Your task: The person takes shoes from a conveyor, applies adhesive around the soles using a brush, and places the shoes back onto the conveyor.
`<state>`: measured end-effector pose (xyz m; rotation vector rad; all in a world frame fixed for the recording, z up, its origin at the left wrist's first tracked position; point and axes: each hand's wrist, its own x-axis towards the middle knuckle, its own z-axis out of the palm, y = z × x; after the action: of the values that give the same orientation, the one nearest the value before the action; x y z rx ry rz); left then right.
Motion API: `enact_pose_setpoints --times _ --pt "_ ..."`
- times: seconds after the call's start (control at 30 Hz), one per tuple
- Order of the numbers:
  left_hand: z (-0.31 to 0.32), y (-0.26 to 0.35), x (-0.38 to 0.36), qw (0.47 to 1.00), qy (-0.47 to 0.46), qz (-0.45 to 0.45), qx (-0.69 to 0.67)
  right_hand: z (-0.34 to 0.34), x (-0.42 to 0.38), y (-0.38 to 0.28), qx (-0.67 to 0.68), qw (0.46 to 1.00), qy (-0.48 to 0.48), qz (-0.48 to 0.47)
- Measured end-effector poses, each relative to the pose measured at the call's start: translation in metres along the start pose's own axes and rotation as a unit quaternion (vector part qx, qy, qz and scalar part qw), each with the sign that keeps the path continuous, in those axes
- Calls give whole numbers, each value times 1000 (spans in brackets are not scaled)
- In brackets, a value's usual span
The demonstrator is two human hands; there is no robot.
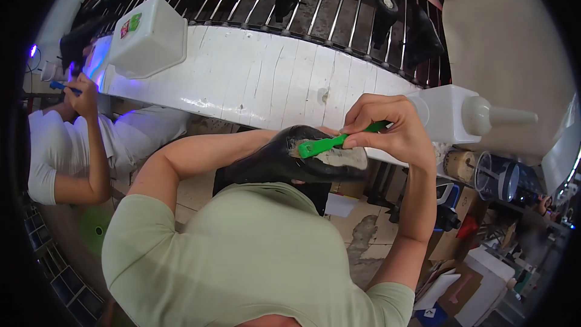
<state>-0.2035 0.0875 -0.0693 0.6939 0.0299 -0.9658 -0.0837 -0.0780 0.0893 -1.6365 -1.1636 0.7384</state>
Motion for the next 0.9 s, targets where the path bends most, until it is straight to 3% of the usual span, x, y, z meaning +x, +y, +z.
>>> enact_pose_setpoints --times 0.03,0.17,0.4,0.5,0.57,0.63,0.67,0.7,0.73,0.77,0.8,0.83,0.9 --pt "-5 -3 3 995 -69 -67 -38 0 2 0 -2 1000 -4 -4" --pt "-4 -11 5 966 -257 -42 11 -3 10 0 -22 999 -35 0" --pt "-22 -16 5 948 -297 -94 -65 -20 20 -1 10 983 -182 18" --pt "-48 -14 14 957 -239 -114 -117 -42 11 9 10 979 -201 31" --pt "-71 -9 20 972 -143 -107 -155 -56 -9 27 106 991 -68 42" --pt "-43 22 1 994 22 35 -102 -59 -26 46 195 977 73 43" --pt "14 63 -38 977 158 135 -51 -57 -34 55 235 960 147 38" --pt "19 71 -49 960 190 200 -51 -54 -39 64 275 935 220 32" --pt "-2 67 -46 923 222 315 10 -49 -40 71 252 926 278 48" --pt "-17 56 -44 812 324 461 151 -41 -38 77 229 912 335 65" --pt "-28 44 -40 703 405 548 202 -31 -38 84 206 893 392 87" --pt "-24 35 -49 690 460 480 285 -19 -36 93 177 880 428 106" --pt "-16 35 -64 511 520 390 563 7 -27 97 156 871 443 145"
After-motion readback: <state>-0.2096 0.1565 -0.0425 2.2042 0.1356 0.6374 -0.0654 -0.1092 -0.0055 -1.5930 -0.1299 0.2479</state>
